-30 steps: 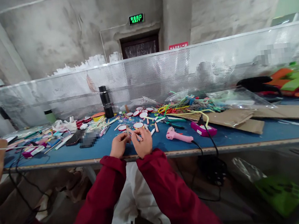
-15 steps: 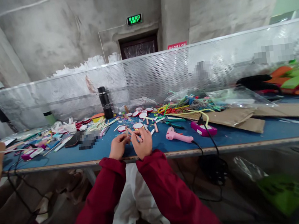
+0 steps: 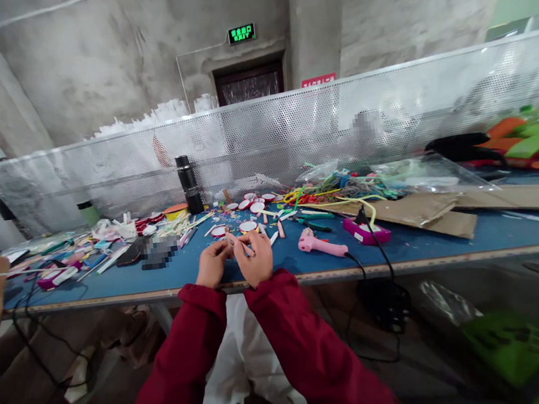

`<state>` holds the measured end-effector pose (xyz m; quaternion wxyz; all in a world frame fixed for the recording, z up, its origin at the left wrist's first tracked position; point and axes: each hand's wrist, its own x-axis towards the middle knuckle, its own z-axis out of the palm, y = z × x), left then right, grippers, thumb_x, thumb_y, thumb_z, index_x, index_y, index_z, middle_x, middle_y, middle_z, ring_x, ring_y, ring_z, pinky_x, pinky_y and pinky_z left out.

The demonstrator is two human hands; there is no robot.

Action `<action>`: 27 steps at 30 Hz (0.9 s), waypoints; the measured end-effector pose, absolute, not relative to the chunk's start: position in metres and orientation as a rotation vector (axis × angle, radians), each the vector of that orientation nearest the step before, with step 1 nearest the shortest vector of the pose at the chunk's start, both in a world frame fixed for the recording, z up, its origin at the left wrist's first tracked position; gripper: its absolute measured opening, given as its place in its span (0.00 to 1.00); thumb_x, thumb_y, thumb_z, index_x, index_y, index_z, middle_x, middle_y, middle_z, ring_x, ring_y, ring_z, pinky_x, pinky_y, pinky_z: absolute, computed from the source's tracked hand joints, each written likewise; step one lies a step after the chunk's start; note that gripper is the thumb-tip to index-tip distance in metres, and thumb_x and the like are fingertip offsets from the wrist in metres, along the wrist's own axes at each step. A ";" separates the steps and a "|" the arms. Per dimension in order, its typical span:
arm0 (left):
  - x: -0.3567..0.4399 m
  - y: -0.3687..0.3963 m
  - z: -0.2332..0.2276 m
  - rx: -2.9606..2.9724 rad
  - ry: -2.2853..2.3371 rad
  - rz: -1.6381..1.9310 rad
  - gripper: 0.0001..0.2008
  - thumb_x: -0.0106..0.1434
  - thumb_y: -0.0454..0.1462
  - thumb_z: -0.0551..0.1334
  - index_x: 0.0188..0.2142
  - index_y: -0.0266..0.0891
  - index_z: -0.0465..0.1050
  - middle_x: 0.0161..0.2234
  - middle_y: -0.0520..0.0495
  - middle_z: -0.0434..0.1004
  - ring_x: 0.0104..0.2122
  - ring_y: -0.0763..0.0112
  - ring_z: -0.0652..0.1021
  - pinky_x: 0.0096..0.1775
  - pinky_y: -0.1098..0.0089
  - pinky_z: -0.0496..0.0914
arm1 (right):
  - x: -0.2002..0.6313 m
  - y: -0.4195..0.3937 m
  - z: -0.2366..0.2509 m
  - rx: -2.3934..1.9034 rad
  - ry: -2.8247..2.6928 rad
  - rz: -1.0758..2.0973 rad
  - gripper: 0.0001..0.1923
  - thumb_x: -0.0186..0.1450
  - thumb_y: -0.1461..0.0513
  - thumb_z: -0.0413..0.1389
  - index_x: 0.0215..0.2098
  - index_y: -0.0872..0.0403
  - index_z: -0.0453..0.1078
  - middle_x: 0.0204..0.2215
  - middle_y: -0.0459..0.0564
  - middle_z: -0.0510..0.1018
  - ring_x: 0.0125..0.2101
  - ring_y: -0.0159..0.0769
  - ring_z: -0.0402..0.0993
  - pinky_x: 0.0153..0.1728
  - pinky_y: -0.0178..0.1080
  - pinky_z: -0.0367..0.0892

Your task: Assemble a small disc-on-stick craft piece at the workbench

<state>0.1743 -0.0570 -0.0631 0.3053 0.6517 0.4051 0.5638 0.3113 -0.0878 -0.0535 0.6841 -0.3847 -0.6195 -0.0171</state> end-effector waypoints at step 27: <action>0.175 -0.061 -0.059 1.736 1.104 1.469 0.10 0.61 0.42 0.63 0.28 0.39 0.77 0.25 0.51 0.74 0.28 0.69 0.71 0.34 0.70 0.64 | 0.313 -0.086 -0.053 -0.869 -1.412 -0.043 0.06 0.67 0.59 0.55 0.31 0.48 0.69 0.28 0.46 0.79 0.32 0.39 0.74 0.41 0.45 0.67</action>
